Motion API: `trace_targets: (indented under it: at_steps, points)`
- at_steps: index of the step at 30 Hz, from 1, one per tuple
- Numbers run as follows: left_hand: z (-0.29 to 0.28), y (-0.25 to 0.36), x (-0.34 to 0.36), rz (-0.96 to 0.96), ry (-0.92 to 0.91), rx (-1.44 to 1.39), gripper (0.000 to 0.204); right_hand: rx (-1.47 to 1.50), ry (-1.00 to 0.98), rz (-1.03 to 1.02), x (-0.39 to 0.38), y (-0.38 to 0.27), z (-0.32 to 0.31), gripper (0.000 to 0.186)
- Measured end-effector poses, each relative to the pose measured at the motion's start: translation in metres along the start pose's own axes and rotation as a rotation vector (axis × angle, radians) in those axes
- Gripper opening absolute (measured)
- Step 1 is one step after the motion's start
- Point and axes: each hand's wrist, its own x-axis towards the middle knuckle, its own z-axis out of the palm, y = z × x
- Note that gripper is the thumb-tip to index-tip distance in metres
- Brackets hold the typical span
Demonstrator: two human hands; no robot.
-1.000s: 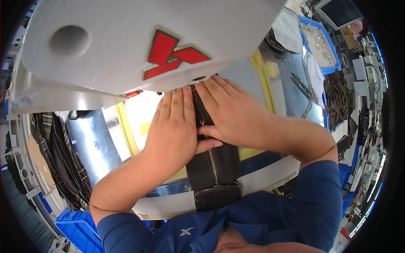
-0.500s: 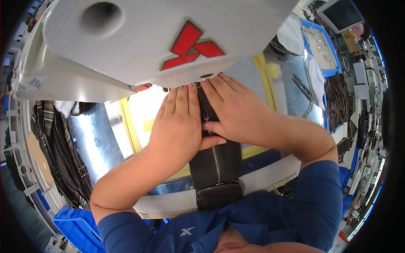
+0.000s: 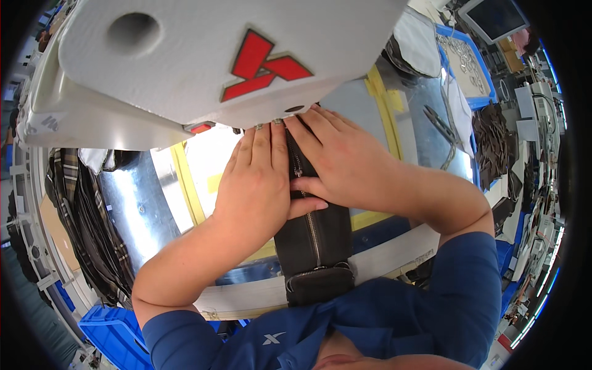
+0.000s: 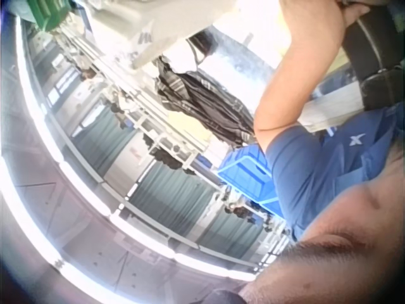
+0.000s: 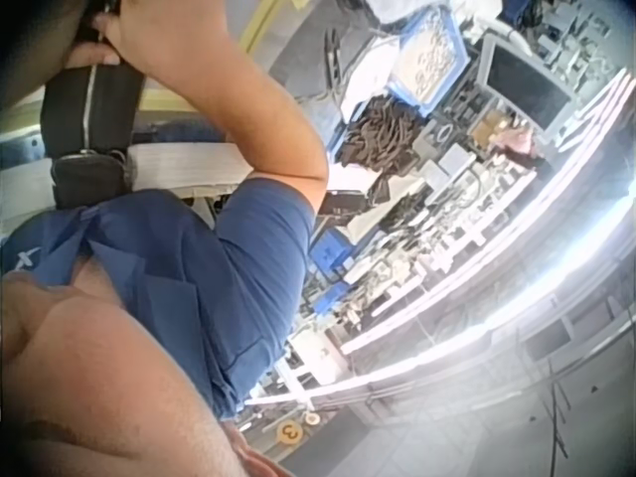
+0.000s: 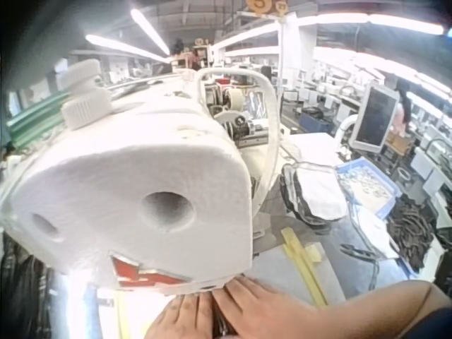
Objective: The person operates an industrial sewing machine to attach zippers to small fabric pouches. They repeatedly position the pouch under the needle, sew along the zipper, and then remove the finished item to place it on a nearby pile before picking up the next pouch.
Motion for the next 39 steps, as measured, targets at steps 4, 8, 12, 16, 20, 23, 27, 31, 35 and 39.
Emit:
trace_targets:
  at_steps: [4,8,12,16,20,23,27,31,35,39]
  points:
    - [0.0006,0.0001,0.0003,0.001,-0.007,-0.005,0.133,0.014,-0.009,0.015,-0.0014,-0.0017,-0.0017,0.091]
    - [0.0018,-0.0013,0.0023,0.012,0.01,0.008,0.133,0.028,-0.027,0.021,0.0021,0.0002,-0.0036,0.09]
    - [0.0012,-0.0012,0.0015,0.006,0.014,0.016,0.134,0.007,0.004,0.013,0.0013,0.0,0.0009,0.09]
    - [-0.0003,-0.0018,0.0035,0.004,0.021,-0.02,0.135,0.013,0.013,0.014,0.0003,0.0009,-0.0019,0.09]
    - [-0.0003,-0.0025,0.0043,0.009,0.025,-0.028,0.136,0.021,0.01,0.026,0.0016,0.0002,-0.0033,0.089]
    - [-0.0025,-0.0004,0.0053,0.007,0.019,-0.006,0.126,0.021,0.0,0.033,0.0019,0.0003,-0.0033,0.089]
    - [-0.0024,-0.0002,0.0058,-0.011,0.001,-0.003,0.129,0.02,-0.006,0.02,0.0024,0.0007,-0.004,0.089]
    - [-0.0049,0.0001,0.0077,-0.01,-0.023,0.014,0.135,0.036,-0.008,0.03,0.0027,0.0022,-0.0036,0.088]
    - [-0.0057,0.0001,0.0081,-0.027,-0.048,0.003,0.135,0.031,0.0,0.026,0.0032,0.0019,-0.005,0.087]
    - [-0.0044,-0.0002,0.0073,-0.026,-0.045,-0.002,0.134,0.018,0.004,0.018,0.0022,0.002,-0.0022,0.086]
